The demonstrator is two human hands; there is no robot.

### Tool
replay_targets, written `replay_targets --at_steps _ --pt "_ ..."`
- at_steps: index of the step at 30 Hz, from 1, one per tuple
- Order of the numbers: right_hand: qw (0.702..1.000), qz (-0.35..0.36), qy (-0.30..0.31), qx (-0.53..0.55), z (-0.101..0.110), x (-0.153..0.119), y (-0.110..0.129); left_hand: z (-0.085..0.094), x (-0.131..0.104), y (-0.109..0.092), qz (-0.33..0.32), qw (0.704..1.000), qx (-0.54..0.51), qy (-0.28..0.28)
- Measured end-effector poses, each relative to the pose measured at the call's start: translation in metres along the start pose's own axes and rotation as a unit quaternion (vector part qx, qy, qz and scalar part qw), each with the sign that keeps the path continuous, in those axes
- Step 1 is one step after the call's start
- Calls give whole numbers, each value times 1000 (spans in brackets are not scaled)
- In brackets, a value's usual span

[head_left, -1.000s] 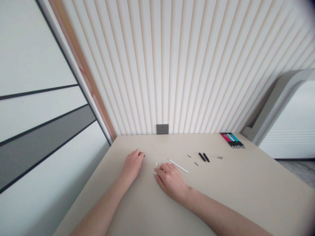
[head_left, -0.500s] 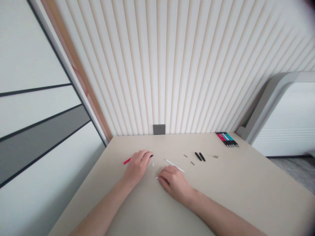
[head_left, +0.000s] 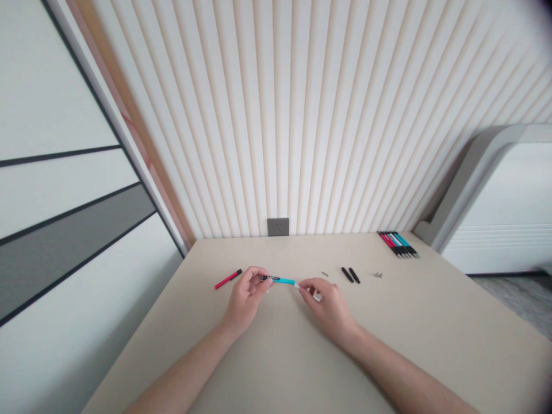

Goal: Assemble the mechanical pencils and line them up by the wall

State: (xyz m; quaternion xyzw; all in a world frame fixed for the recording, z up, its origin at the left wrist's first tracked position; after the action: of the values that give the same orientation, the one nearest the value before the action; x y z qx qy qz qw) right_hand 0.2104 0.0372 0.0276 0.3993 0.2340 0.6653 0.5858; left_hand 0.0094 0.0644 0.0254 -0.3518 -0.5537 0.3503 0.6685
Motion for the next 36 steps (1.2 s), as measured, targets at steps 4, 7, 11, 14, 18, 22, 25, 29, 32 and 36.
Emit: replay_targets --at_steps 4,7,11,14,18,22,25,29,32,36 --pt "1000 -8 -5 2 1 0 0 -3 0 -2 -4 1000 -21 12" --pt "1000 -19 -4 -2 3 2 -1 -4 0 -4 -1 999 -33 4" --pt "1000 -28 -6 4 4 3 -2 -3 1 -4 7 999 -37 0" --pt "1000 -27 -10 8 5 3 -1 -4 0 -4 8 999 -33 11" --pt "1000 -11 -13 18 5 0 2 -6 -1 -4 10 999 -31 26" --pt "999 14 -21 43 6 -3 4 -9 -2 0 21 998 -22 48" --pt "996 35 -38 67 10 -4 7 -9 -3 3 21 997 4 69" --pt "991 68 -55 99 14 -6 13 -12 -3 -5 -45 986 99 127" --pt "989 89 -61 100 15 -10 18 -22 -6 -17 -98 966 139 197" --pt "988 129 -52 71 12 -16 26 -26 -6 -23 -95 963 131 218"
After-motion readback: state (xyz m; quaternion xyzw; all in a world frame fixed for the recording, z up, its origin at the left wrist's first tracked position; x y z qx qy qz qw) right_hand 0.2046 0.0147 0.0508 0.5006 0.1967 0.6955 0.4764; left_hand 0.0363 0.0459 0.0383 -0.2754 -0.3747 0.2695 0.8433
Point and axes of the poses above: each hand's wrist, its own x-axis towards the middle knuckle, its own z-axis out of the back of the hand, y = z × x, the point moved 6 cm from there along x, towards the middle knuckle, and after that the axes turned 11 degrees about -z, right-handed, at the moved point
